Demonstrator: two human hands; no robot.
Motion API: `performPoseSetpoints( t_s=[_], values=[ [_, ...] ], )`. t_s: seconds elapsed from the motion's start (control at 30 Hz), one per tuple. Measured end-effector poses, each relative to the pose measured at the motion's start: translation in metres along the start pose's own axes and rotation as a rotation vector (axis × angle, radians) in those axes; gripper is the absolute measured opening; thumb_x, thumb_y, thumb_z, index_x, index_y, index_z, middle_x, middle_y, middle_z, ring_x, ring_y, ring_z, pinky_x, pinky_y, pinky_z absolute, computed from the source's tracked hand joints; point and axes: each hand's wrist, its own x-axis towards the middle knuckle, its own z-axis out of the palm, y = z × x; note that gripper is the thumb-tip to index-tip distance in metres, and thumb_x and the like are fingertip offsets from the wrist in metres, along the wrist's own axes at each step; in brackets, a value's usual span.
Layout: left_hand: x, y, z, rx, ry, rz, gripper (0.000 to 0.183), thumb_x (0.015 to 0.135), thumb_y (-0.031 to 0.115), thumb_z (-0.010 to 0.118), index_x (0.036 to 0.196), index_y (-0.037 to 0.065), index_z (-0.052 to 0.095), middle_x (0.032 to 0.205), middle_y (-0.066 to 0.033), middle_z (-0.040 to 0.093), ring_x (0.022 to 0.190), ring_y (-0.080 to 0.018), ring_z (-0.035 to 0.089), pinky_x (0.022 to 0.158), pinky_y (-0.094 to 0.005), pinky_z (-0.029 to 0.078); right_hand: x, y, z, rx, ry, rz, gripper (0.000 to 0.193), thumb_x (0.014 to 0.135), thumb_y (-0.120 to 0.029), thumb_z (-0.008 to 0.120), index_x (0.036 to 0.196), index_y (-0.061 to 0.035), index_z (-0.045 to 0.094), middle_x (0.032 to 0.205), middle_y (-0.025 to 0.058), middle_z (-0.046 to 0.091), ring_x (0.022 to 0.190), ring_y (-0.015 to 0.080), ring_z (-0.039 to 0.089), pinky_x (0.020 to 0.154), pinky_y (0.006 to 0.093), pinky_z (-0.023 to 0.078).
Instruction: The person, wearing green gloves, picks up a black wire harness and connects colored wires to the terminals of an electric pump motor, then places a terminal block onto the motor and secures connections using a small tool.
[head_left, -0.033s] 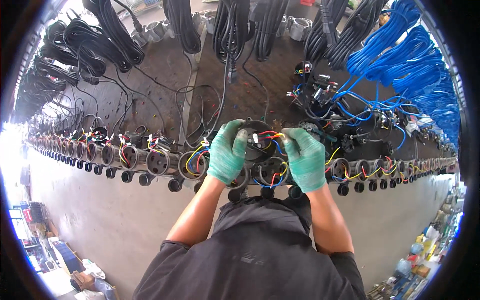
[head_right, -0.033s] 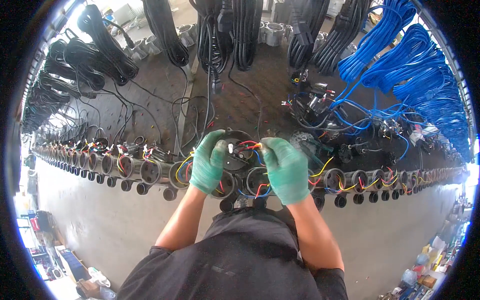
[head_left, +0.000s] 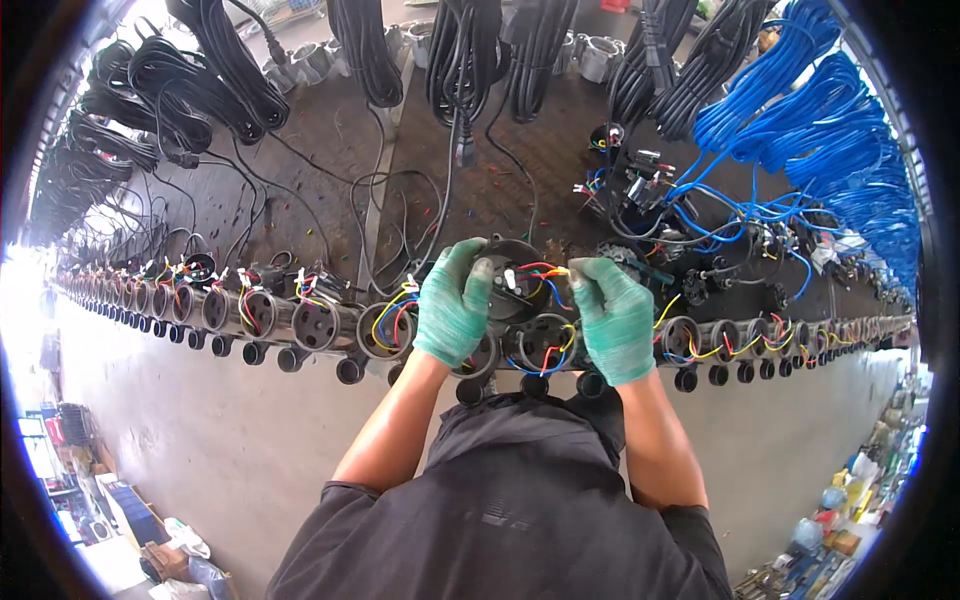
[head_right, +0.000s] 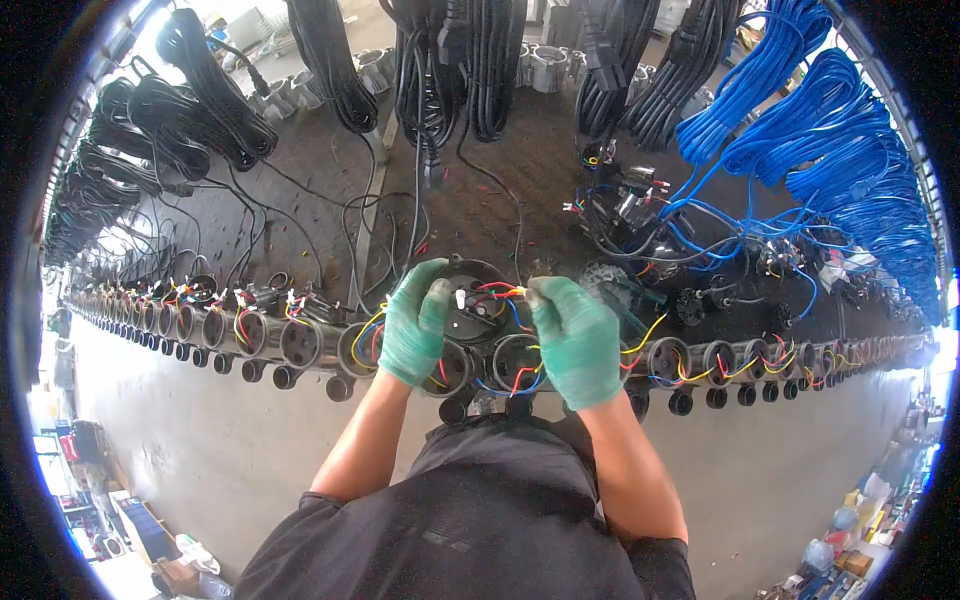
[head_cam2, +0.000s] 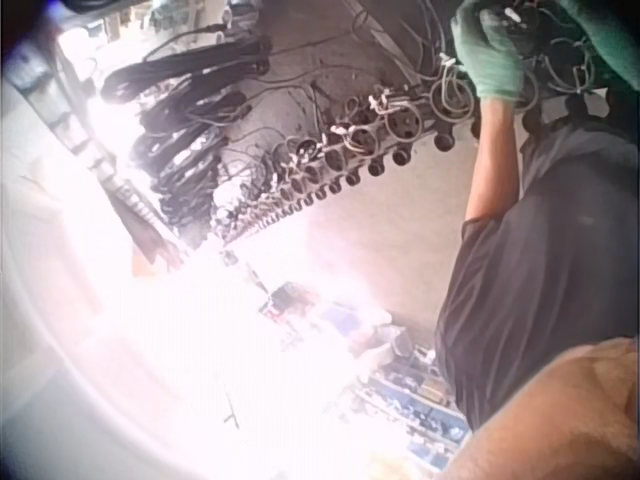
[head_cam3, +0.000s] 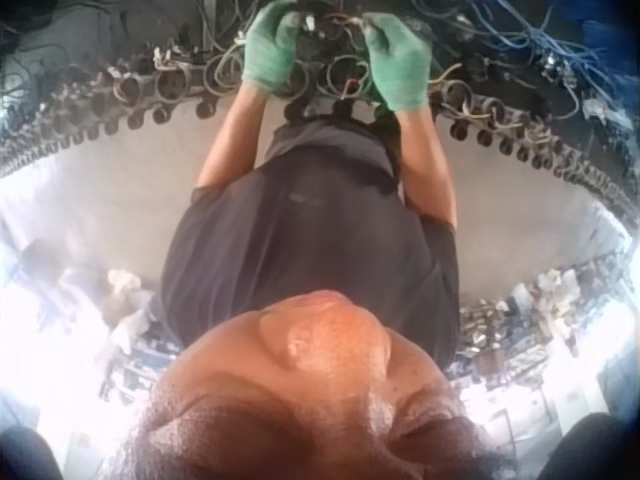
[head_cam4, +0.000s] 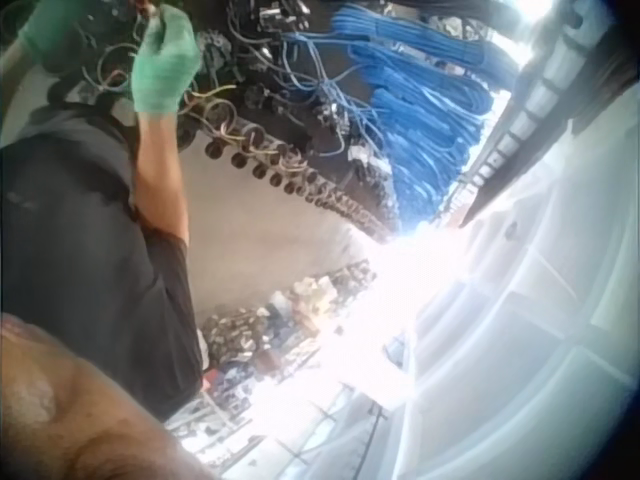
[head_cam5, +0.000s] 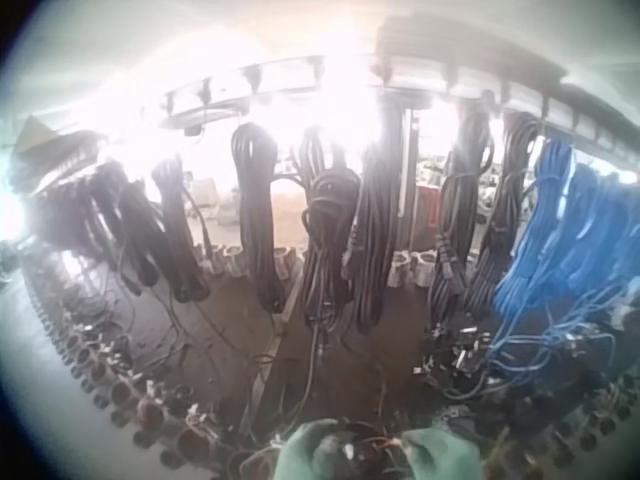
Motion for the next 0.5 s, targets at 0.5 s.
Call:
performPoseSetpoints(
  t_s=[0.5],
  values=[
    [0.0, 0.003, 0.002, 0.073, -0.073, 0.004, 0.036, 0.105, 0.022, 0.058, 0.129, -0.003, 0.066, 0.111, -0.0126, 0.072, 0.102, -0.0181, 0.066, 0.093, -0.0328, 0.052, -0.007, 0.003, -0.007, 0.508, -0.26, 0.37, 0.032, 0.097, 0.002, 0.072, 0.128, -0.0025, 0.07, 0.101, 0.0008, 0.068, 0.089, 0.0062, 0.064, 0.078, 0.0233, 0.054]
  ],
)
